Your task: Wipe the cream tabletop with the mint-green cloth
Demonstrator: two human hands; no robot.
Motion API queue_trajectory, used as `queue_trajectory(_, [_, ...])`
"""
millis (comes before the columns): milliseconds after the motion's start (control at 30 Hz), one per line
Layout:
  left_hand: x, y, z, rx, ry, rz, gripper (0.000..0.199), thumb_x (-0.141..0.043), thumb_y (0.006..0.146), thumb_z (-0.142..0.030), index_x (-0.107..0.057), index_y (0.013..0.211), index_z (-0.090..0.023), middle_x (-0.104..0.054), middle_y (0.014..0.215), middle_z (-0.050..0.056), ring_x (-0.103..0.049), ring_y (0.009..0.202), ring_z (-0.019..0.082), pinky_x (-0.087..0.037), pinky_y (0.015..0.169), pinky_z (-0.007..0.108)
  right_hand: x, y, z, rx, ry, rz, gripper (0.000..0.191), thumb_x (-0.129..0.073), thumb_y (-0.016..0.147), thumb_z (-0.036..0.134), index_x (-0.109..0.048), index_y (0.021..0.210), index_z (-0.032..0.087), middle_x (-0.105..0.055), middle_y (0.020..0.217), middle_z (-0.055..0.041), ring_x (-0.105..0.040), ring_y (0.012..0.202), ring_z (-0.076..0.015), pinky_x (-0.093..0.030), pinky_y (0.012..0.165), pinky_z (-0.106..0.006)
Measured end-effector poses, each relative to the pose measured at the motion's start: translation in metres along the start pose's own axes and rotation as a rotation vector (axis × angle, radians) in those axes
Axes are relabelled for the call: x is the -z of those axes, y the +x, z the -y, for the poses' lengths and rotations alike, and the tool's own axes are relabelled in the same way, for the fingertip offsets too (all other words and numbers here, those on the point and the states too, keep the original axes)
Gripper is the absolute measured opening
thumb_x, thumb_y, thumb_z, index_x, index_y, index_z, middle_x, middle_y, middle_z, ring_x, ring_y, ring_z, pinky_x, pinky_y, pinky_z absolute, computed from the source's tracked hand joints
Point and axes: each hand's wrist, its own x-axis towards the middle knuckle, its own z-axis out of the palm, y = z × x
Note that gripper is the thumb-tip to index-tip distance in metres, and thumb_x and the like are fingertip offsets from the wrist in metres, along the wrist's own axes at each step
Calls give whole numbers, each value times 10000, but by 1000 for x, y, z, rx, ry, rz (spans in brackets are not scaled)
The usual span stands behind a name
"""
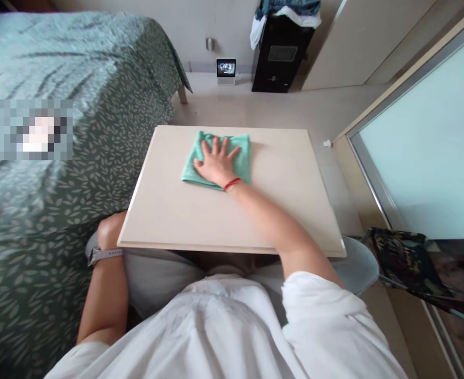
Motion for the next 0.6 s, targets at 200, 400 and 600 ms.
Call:
queue_trajectory(200, [3,-4,-2,-10,3,7,505,-274,1207,-261,-694,1386,-45,-720,1400,209,-677,1367,398,-467,953,444,-28,11,121,321,31,129,814,-539,1082,517,-409,1814,186,-193,1927,-221,-110,1768,-553,-48,1285,-958])
queue_trajectory(400, [-2,-3,-1,-10,-5,-28,505,-288,1203,-273,-705,1378,-48,-730,1359,210,-690,1327,406,-450,936,454,-28,-17,120,613,39,219,727,-589,1097,511,-476,1789,319,-236,1933,-111,-126,1782,-496,-3,1316,-922])
queue_trajectory(600, [5,-8,-4,-1,4,-6,473,-315,1205,-260,-687,1393,-37,-712,1413,209,-664,1385,399,-462,989,449,8,-24,25,368,-37,207,755,-518,1130,526,-376,1840,313,-207,1941,-111,-111,1787,-484,-55,1322,-914])
